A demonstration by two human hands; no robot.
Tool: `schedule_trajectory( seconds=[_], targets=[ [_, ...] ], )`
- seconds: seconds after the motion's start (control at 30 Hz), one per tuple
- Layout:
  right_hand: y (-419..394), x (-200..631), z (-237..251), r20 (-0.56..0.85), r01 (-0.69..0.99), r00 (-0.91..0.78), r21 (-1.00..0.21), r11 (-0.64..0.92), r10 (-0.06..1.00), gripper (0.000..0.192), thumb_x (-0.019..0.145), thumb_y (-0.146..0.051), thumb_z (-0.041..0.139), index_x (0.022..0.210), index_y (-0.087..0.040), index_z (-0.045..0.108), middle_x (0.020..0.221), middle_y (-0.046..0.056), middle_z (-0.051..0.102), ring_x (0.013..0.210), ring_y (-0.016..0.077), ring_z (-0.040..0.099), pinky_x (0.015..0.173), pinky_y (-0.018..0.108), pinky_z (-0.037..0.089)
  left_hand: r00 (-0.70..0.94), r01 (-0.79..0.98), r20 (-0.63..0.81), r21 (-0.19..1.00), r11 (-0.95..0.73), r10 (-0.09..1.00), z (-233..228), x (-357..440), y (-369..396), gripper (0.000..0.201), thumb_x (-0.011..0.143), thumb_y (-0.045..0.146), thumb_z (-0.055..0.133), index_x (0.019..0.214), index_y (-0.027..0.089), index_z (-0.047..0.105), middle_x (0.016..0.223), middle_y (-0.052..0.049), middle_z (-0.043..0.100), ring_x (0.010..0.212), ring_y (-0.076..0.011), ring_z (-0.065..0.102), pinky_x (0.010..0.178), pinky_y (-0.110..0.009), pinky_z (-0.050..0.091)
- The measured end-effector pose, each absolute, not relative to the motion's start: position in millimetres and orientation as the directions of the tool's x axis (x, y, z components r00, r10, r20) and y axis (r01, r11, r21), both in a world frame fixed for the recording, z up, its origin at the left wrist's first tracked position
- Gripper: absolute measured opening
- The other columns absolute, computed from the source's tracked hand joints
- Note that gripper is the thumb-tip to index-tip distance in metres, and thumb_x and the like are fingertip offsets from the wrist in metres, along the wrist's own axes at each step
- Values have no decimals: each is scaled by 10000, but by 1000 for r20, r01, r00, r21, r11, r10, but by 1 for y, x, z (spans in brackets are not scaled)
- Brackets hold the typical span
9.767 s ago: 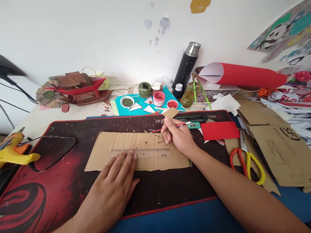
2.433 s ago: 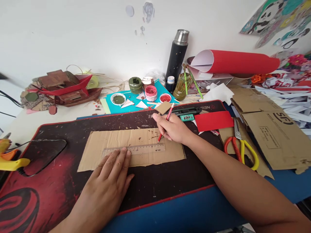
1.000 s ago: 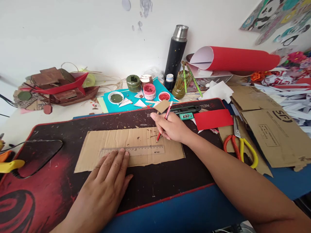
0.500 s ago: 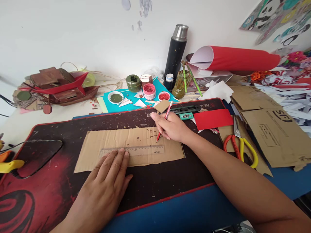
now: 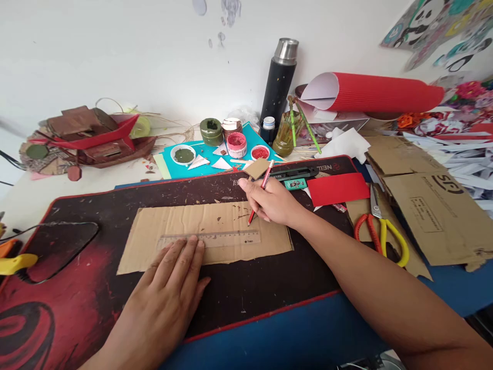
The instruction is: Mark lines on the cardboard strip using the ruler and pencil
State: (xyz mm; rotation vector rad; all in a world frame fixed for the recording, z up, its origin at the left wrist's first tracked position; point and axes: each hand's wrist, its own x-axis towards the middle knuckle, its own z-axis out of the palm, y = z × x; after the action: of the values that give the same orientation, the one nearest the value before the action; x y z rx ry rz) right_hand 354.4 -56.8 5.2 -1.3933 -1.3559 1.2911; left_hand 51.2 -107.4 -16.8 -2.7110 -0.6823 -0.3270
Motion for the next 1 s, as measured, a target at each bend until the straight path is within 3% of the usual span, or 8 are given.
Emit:
schedule_trajectory(
  seconds=[0.33,0.6,1.0],
  targets=[
    [-57,354,6,-130,180,-91,-977,-112,987,726,1140,-569,546,502,-225,508,368,-62,433,313,67,406,409,208,355,860,490,293,-244,-837,418,-17,51,-108,678,1168,289,389,1725,-71,252,1511,-320,664,1348,-445,682,1165,-567,482],
    [-57,353,7,-120,186,-91,-977,-101,989,716,1164,-478,513,494,-226,514,354,-59,432,320,66,404,420,199,370,853,500,300,-241,-832,426,-17,51,-107,673,1178,307,371,1743,-34,236,1502,-283,683,1346,-419,690,1179,-536,481],
    [-56,353,0,-57,84,-58,-995,-52,997,752,1028,-767,609,505,-235,515,369,-69,403,300,73,404,366,222,316,866,478,306,-272,-835,396,-14,53,-106,638,1162,278,401,1687,-77,330,1477,-300,693,1311,-425,695,1156,-543,473]
  ],
)
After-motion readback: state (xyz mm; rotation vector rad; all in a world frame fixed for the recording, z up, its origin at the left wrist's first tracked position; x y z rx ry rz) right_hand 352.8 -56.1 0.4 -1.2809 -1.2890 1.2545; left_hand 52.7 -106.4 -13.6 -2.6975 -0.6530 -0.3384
